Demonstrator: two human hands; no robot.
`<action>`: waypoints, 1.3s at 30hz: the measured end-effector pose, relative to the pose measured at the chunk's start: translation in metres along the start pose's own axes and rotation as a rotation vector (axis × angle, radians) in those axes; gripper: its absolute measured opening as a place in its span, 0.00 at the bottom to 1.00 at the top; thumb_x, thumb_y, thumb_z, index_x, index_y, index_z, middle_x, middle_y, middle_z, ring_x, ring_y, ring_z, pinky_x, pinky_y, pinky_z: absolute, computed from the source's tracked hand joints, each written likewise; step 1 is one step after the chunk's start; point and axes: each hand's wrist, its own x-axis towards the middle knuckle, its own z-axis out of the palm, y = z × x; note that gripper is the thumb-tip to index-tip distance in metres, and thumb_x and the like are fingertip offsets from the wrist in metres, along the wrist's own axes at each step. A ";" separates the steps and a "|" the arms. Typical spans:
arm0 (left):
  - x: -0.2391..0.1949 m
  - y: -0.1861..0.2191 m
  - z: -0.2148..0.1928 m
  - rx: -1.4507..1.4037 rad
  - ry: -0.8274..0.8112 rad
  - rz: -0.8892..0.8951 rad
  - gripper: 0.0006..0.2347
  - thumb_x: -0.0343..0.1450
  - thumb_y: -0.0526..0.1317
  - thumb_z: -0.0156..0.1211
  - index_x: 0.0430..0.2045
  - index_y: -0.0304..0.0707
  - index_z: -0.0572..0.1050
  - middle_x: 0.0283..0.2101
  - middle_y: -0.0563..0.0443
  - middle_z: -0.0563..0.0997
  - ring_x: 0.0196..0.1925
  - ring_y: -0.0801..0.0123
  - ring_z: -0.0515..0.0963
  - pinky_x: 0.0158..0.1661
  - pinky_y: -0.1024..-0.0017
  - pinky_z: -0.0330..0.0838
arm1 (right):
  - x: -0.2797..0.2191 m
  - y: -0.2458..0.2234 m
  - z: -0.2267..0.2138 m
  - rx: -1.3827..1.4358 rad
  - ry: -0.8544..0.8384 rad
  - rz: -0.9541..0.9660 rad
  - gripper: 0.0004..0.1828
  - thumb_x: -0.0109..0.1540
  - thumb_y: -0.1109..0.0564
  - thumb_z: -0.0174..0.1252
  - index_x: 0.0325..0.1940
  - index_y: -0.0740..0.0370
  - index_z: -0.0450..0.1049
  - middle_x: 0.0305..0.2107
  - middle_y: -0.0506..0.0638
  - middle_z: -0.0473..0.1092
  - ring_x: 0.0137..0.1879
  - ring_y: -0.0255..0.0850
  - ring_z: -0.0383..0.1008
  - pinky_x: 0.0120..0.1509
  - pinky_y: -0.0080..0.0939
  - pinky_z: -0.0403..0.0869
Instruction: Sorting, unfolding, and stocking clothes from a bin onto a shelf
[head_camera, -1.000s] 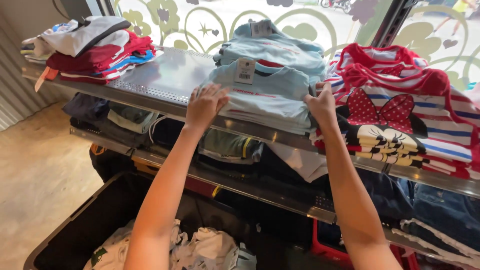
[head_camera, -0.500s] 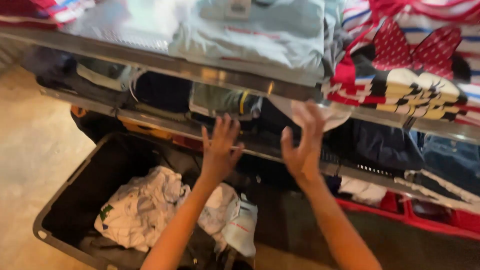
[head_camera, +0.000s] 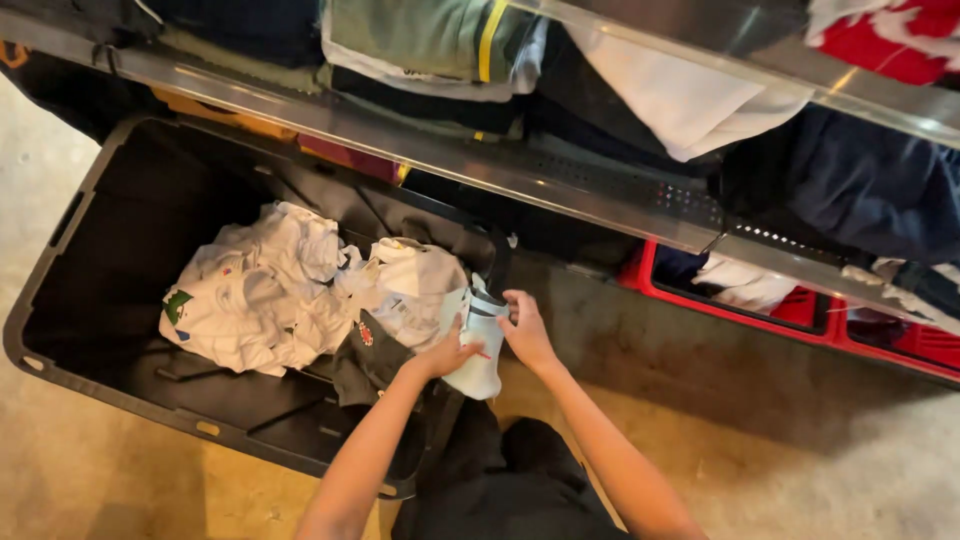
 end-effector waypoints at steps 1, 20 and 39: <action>0.002 0.000 -0.001 0.002 -0.005 -0.001 0.47 0.73 0.65 0.51 0.74 0.35 0.30 0.74 0.27 0.54 0.75 0.42 0.57 0.72 0.45 0.48 | 0.007 0.037 0.012 0.002 0.003 0.004 0.27 0.59 0.61 0.62 0.62 0.60 0.67 0.53 0.62 0.65 0.61 0.57 0.71 0.64 0.46 0.76; -0.085 0.112 -0.064 -0.973 0.113 -0.457 0.45 0.69 0.76 0.24 0.75 0.45 0.44 0.78 0.38 0.45 0.79 0.47 0.46 0.74 0.47 0.42 | -0.007 0.141 0.048 1.103 -0.131 0.881 0.34 0.60 0.41 0.59 0.65 0.60 0.67 0.59 0.59 0.66 0.64 0.56 0.66 0.70 0.57 0.63; -0.103 0.042 -0.059 -1.443 0.113 -0.264 0.29 0.63 0.42 0.72 0.58 0.26 0.73 0.55 0.34 0.79 0.56 0.47 0.78 0.53 0.47 0.74 | 0.025 -0.130 -0.063 0.767 -0.131 0.406 0.41 0.46 0.56 0.76 0.63 0.56 0.69 0.44 0.58 0.75 0.50 0.56 0.77 0.54 0.67 0.75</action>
